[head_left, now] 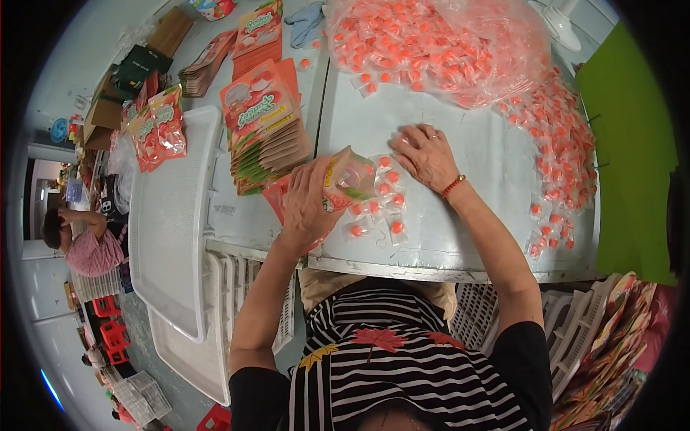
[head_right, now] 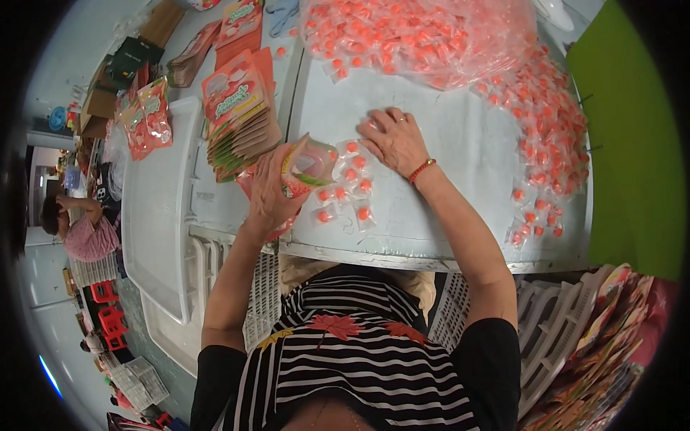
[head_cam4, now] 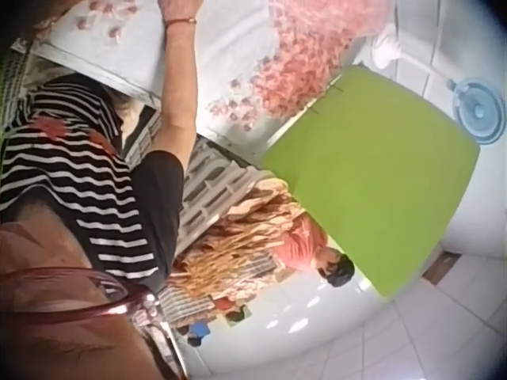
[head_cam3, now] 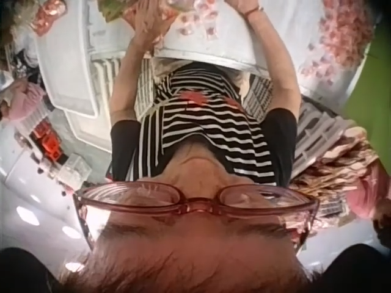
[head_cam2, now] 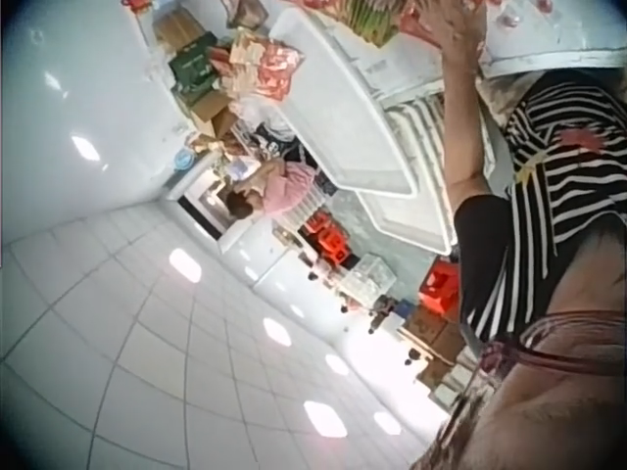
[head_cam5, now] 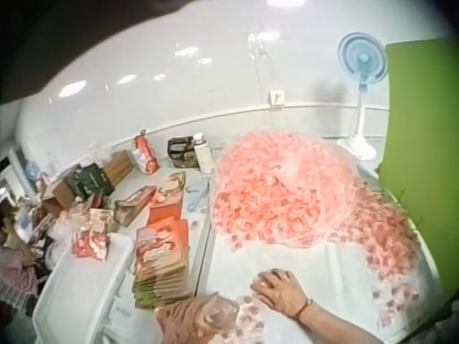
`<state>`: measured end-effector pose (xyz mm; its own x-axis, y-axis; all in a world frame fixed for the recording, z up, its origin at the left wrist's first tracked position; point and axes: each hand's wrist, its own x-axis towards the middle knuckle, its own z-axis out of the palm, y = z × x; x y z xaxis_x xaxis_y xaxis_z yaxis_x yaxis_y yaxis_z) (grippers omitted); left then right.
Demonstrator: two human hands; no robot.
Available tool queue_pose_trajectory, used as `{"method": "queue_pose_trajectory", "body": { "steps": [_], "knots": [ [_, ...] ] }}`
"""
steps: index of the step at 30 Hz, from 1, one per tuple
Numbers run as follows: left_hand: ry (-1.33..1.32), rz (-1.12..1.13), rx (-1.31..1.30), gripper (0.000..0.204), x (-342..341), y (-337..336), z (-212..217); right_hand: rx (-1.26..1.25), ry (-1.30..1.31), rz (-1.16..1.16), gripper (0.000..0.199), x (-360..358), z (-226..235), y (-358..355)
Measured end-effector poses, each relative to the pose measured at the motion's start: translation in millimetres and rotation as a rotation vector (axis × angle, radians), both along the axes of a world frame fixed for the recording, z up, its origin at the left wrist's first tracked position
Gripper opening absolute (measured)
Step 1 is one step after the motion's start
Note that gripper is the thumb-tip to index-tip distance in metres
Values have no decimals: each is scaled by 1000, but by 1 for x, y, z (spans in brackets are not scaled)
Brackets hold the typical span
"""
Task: Packaging individually wrapped candies into retail pouches and placing them in a collection tray.
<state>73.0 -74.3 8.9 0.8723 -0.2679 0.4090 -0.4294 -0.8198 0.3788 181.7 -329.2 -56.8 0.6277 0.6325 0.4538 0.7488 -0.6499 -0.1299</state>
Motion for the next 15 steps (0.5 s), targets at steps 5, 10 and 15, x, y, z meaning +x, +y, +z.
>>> {"method": "queue_pose_trajectory", "body": {
  "steps": [5, 10, 15],
  "knots": [
    [35, -11, -47, 91, 4, -5, 5, 250, 26, -213, 8, -6, 1, 0],
    [1, 7, -61, 94, 2, -14, 2, 1636, 935, -203, 29, -30, 86, 52],
    [-60, 23, -123, 96, 6, -26, 1, 1639, 904, -88, 30, -52, 108, 89]
  ]
}}
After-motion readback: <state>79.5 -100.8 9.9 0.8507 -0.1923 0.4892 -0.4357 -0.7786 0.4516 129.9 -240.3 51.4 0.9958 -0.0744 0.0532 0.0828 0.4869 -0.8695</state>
